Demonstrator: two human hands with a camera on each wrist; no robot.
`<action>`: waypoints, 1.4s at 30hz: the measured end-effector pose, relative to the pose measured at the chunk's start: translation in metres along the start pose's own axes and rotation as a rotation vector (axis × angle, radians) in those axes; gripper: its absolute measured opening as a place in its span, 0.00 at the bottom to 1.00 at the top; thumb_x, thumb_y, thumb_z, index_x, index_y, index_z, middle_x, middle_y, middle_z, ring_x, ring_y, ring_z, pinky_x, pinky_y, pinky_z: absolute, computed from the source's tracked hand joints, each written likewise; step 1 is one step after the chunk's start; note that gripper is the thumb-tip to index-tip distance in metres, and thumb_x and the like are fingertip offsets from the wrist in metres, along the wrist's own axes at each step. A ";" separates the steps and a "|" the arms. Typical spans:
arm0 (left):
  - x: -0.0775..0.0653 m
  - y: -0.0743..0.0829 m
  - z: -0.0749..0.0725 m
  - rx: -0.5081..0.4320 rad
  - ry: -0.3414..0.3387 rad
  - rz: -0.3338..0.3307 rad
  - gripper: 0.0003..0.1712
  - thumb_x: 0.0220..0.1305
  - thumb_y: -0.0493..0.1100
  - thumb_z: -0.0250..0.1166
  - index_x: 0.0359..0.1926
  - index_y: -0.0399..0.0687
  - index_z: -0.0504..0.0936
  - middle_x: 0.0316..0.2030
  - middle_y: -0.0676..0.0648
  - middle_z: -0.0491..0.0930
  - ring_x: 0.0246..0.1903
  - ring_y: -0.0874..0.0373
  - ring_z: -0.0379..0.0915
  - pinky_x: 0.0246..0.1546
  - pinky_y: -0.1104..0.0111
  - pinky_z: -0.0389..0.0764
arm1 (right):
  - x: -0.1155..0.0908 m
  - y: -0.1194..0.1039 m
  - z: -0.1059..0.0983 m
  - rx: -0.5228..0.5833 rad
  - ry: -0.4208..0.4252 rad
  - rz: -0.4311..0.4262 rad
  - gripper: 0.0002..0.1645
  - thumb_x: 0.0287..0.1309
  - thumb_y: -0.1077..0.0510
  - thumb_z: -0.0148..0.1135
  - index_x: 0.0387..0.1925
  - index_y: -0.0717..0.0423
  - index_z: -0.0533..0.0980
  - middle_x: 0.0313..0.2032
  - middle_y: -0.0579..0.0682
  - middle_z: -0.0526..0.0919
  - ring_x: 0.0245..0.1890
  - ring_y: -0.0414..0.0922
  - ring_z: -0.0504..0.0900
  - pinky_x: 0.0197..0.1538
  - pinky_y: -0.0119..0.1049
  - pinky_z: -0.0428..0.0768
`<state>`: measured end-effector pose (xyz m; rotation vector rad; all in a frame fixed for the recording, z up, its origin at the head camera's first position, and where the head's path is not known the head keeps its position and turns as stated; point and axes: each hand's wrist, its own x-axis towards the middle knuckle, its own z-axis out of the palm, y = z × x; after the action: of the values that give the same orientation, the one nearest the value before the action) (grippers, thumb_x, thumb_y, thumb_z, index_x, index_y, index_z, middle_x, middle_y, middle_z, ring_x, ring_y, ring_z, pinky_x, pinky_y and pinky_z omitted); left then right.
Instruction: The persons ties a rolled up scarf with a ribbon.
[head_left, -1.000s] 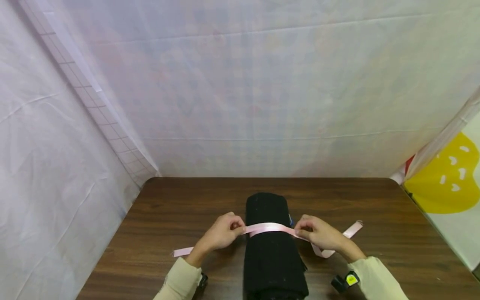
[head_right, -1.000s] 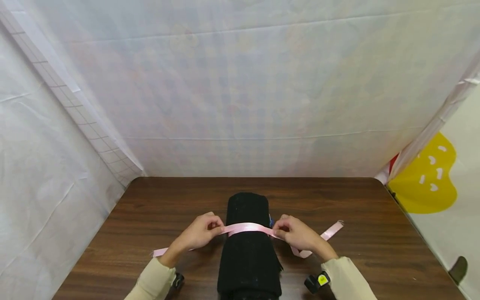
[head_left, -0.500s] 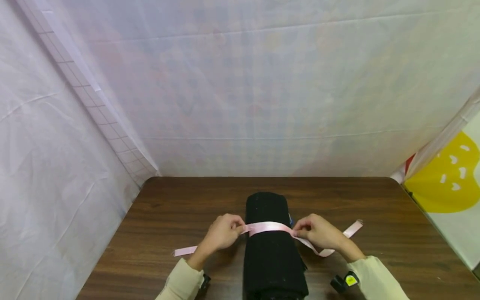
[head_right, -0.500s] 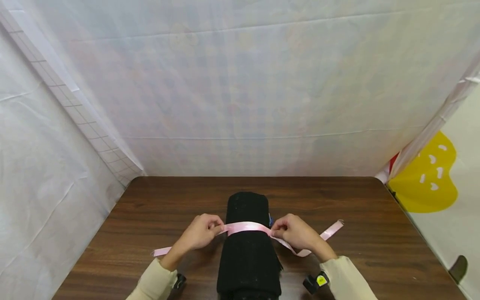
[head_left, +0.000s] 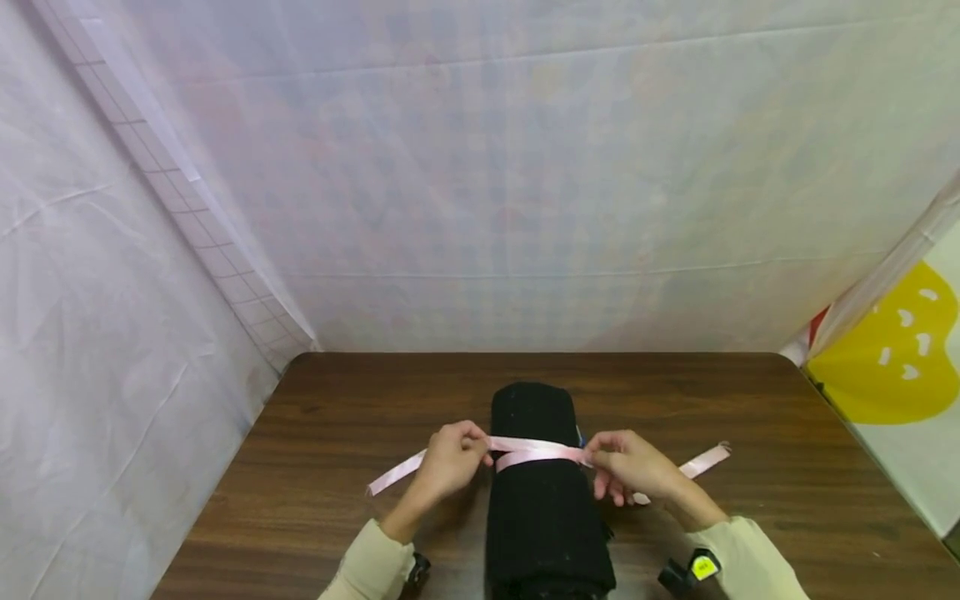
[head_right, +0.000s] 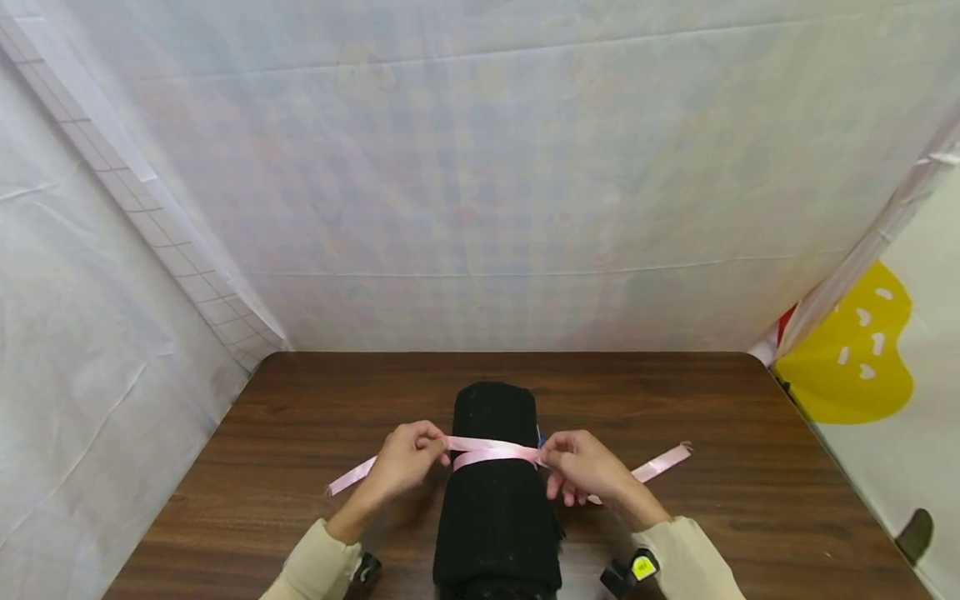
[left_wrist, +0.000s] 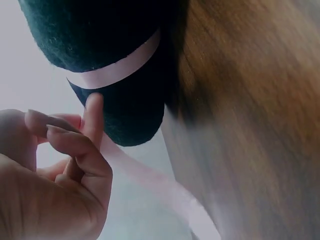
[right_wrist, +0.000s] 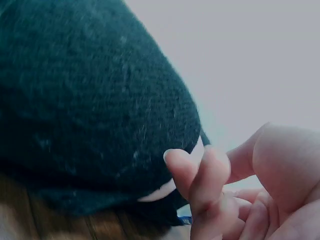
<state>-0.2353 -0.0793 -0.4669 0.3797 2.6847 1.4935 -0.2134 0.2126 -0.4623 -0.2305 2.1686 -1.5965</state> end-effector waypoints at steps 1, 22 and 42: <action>0.001 0.000 0.001 0.000 0.022 0.000 0.06 0.65 0.39 0.63 0.33 0.43 0.83 0.23 0.47 0.86 0.20 0.64 0.71 0.21 0.72 0.68 | 0.000 0.000 0.001 0.024 0.002 0.009 0.14 0.70 0.60 0.51 0.43 0.71 0.72 0.17 0.50 0.81 0.10 0.35 0.72 0.14 0.25 0.69; 0.009 0.002 0.016 -0.768 0.125 -0.110 0.10 0.68 0.30 0.60 0.44 0.21 0.76 0.35 0.37 0.85 0.33 0.57 0.84 0.40 0.67 0.85 | 0.011 -0.007 0.021 0.196 0.396 0.022 0.09 0.65 0.61 0.59 0.40 0.65 0.75 0.32 0.55 0.81 0.21 0.45 0.79 0.22 0.36 0.79; 0.011 0.011 0.028 -0.919 0.154 -0.146 0.10 0.69 0.31 0.59 0.45 0.24 0.73 0.30 0.49 0.79 0.29 0.61 0.79 0.34 0.69 0.84 | 0.016 -0.018 0.033 0.442 0.560 -0.148 0.05 0.61 0.70 0.61 0.38 0.70 0.73 0.29 0.49 0.82 0.31 0.42 0.84 0.40 0.36 0.85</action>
<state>-0.2389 -0.0475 -0.4716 0.0072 1.7394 2.5093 -0.2156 0.1717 -0.4578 0.2268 2.1230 -2.3993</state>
